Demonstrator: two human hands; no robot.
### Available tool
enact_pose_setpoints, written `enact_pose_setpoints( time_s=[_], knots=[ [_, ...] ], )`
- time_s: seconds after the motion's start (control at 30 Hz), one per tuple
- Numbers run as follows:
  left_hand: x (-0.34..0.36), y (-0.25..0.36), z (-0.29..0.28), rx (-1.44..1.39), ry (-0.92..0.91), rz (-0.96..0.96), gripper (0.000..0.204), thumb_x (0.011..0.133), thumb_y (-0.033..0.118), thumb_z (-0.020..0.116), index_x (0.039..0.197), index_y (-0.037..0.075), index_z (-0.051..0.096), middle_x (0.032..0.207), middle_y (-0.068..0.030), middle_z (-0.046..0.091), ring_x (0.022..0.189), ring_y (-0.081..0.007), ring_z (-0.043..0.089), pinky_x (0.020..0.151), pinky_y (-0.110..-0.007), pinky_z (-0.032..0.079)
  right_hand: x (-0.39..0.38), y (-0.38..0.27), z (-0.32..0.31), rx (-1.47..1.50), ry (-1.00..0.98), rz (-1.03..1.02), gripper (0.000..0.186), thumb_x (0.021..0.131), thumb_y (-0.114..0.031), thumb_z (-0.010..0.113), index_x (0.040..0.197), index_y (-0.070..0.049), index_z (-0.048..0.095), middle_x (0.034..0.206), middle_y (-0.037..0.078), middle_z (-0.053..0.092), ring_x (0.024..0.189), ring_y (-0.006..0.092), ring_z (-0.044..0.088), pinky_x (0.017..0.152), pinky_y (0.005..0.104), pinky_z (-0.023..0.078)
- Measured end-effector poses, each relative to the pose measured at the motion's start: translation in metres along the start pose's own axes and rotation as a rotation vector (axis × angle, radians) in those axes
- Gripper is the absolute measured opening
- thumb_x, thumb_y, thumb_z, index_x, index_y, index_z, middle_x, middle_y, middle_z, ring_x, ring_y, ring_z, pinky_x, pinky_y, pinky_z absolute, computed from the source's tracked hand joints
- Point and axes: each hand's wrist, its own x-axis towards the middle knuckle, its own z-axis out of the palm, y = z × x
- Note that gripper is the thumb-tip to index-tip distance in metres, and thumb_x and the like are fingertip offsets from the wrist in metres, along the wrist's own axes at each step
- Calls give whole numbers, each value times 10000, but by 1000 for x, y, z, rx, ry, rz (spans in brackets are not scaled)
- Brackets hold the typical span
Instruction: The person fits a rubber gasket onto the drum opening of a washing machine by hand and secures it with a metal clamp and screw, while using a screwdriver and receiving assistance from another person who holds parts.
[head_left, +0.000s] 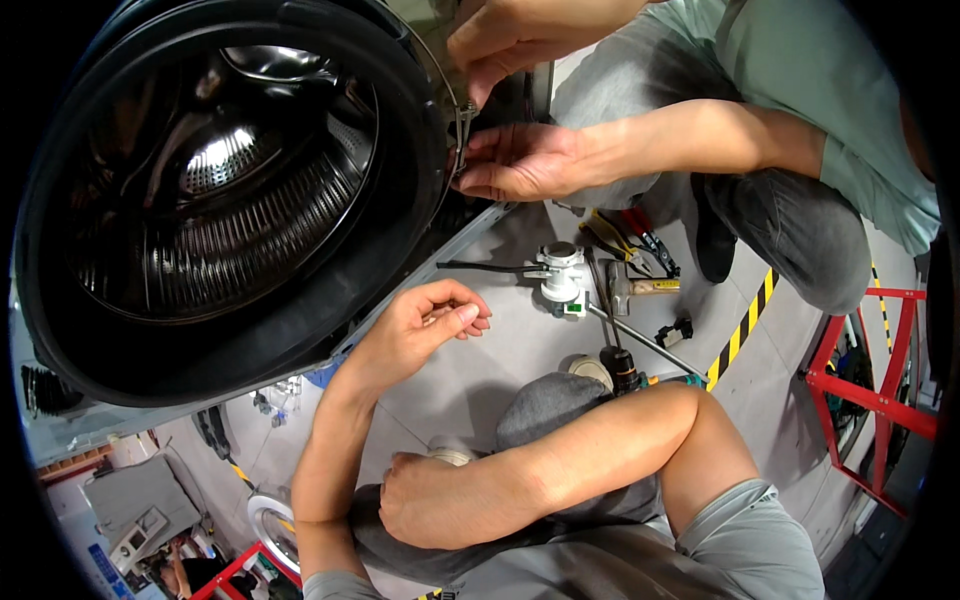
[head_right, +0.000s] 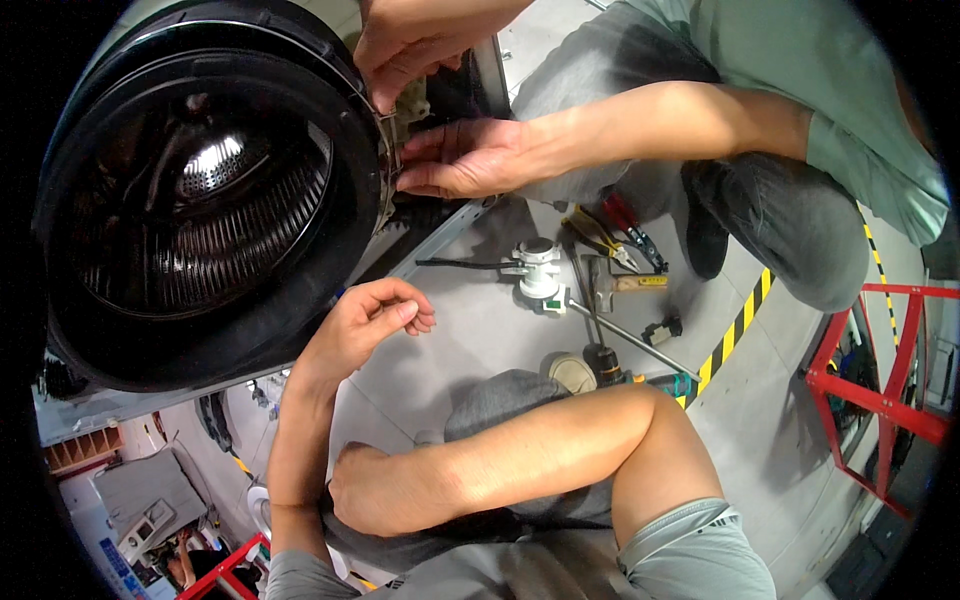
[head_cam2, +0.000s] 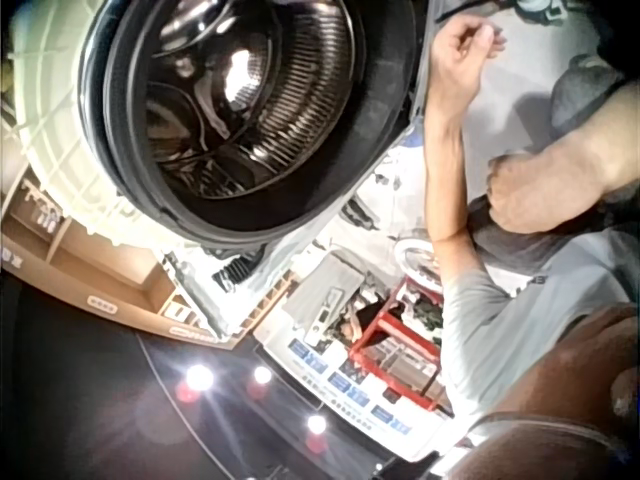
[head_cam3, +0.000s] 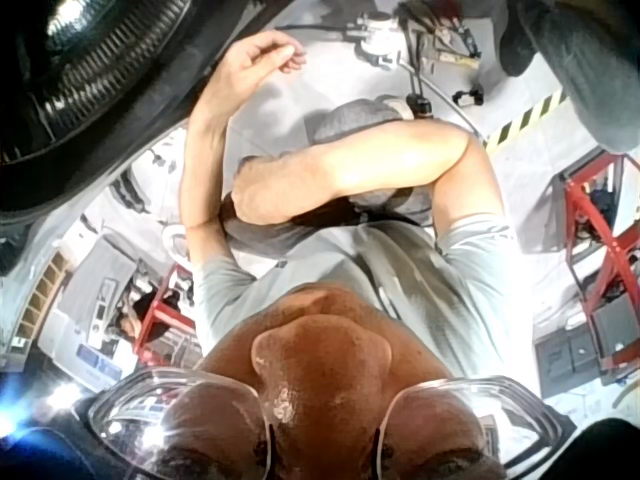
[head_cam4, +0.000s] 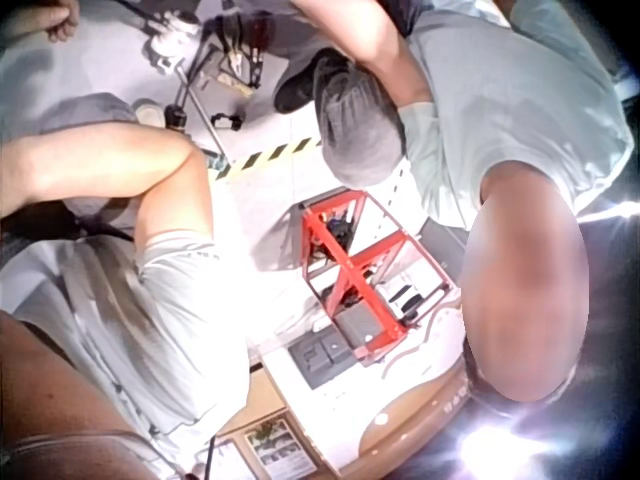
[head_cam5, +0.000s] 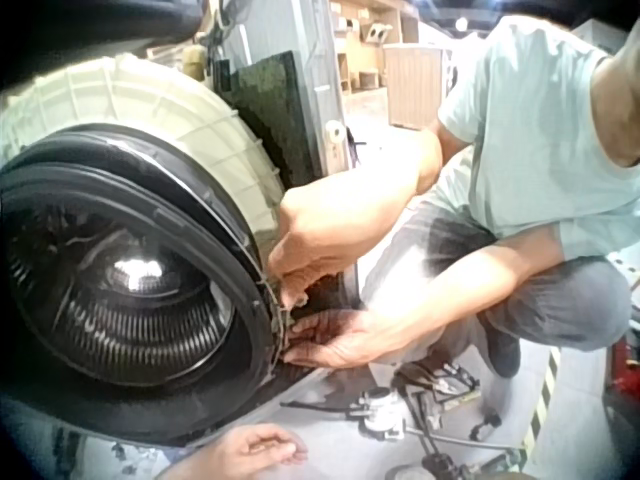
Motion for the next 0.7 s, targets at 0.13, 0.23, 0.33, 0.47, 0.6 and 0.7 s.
enact_pose_setpoints(
  time_s=[0.13,0.23,0.33,0.47,0.6,0.7],
  knots=[
    [1,1,0,6,-3,-6,228,944,178,558,1036,-23,611,957,-75,654,891,-127,616,796,-260,484,1,0,6,18,41,13,125,699,-181,621,681,-67,671,673,62,651,633,218,629,533,340,424],
    [1,0,-1,8,-2,-7,227,945,179,557,1035,-22,611,956,-73,653,894,-129,617,794,-261,484,5,-2,5,46,-49,35,137,693,-163,640,715,-37,688,701,75,659,690,229,639,584,336,451],
    [1,3,3,-10,33,-9,185,922,122,559,999,-36,617,918,-93,656,851,-140,618,782,-264,487,2,-4,5,22,-10,52,144,697,-170,640,718,-36,688,705,74,660,693,228,640,587,334,450],
    [1,2,3,-18,35,-10,180,923,117,558,999,-35,617,918,-91,655,852,-140,618,782,-265,488,4,-3,5,49,-32,56,151,699,-177,637,724,-38,689,710,72,662,691,221,640,581,329,446],
    [2,1,2,-22,28,-6,176,925,115,556,1000,-32,618,918,-88,654,854,-139,618,785,-267,488,3,-3,0,35,-53,55,151,701,-174,631,732,-39,691,715,77,663,688,218,641,575,328,440],
    [1,2,2,-26,29,-8,175,926,115,556,1002,-29,618,918,-85,654,855,-138,618,787,-267,488,3,-3,1,35,-52,53,151,705,-172,628,734,-37,691,716,82,664,687,221,641,580,329,438]
  ],
)
